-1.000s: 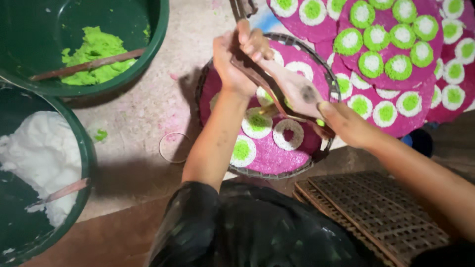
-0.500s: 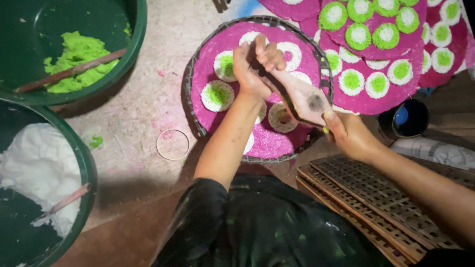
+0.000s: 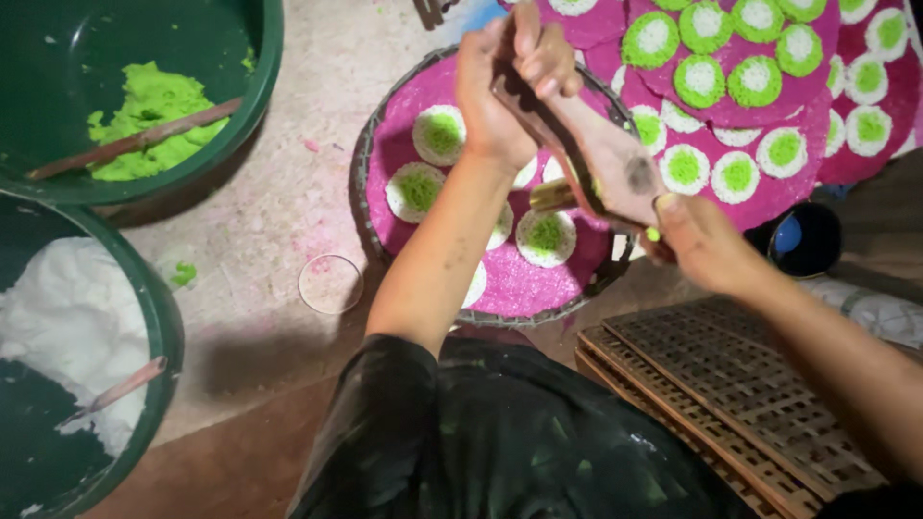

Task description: The person prepares traditional sweets by scooping white and green dough into a metal mold, pressing it into shapes onto pink paper circles, and then arranging the finished pieces on a table next to a large pot.

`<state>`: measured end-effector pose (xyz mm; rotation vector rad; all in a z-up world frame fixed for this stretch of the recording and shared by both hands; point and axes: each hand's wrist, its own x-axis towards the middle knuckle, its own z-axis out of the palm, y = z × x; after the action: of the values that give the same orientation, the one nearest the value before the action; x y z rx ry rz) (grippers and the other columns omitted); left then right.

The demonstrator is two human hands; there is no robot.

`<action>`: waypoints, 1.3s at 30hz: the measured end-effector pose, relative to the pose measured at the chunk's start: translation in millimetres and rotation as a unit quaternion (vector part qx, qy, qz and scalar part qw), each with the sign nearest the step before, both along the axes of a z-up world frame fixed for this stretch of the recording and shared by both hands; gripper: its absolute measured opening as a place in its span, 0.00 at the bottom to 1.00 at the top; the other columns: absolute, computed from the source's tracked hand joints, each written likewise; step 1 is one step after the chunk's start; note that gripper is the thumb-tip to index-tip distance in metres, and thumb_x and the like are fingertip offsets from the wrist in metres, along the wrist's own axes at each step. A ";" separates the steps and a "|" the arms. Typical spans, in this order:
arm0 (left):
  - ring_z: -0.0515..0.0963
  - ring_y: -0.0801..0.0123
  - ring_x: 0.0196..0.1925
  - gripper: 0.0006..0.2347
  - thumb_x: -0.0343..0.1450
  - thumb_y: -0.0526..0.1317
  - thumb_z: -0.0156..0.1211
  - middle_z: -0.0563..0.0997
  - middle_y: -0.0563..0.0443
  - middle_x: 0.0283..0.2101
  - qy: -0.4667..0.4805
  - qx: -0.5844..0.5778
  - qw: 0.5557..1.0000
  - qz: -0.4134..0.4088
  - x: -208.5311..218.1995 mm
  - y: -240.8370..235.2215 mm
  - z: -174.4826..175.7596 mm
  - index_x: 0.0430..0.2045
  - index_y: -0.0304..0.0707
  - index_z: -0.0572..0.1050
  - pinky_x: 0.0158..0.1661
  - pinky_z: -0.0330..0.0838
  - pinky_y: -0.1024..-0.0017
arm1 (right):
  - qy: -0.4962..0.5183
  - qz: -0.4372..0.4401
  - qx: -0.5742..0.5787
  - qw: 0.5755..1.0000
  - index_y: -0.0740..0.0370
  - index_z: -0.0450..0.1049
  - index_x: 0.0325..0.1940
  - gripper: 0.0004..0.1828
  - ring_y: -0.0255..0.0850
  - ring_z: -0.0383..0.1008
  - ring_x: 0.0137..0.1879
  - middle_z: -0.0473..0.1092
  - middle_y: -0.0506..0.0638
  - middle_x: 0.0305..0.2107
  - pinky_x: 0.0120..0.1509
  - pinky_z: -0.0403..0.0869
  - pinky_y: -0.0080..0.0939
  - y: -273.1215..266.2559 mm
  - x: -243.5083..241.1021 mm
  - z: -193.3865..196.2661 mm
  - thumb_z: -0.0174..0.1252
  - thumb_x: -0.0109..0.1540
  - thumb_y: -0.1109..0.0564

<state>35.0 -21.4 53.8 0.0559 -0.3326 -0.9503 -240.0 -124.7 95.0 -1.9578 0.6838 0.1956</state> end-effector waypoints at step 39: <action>0.57 0.75 0.20 0.16 0.72 0.54 0.44 0.57 0.63 0.18 0.145 0.056 0.986 0.053 56.6 -85.4 -76.7 0.18 0.48 0.62 0.31 0.57 0.70 | 0.034 0.024 -0.209 0.977 0.74 0.79 0.45 0.37 0.60 0.78 0.39 0.75 0.69 0.30 0.48 0.73 0.58 -71.9 108.3 -18.7 0.42 0.73 0.35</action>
<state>91.6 -106.8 -22.9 0.0371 -0.0067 -0.8567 -131.7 -196.6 76.3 -2.3806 0.7675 0.1573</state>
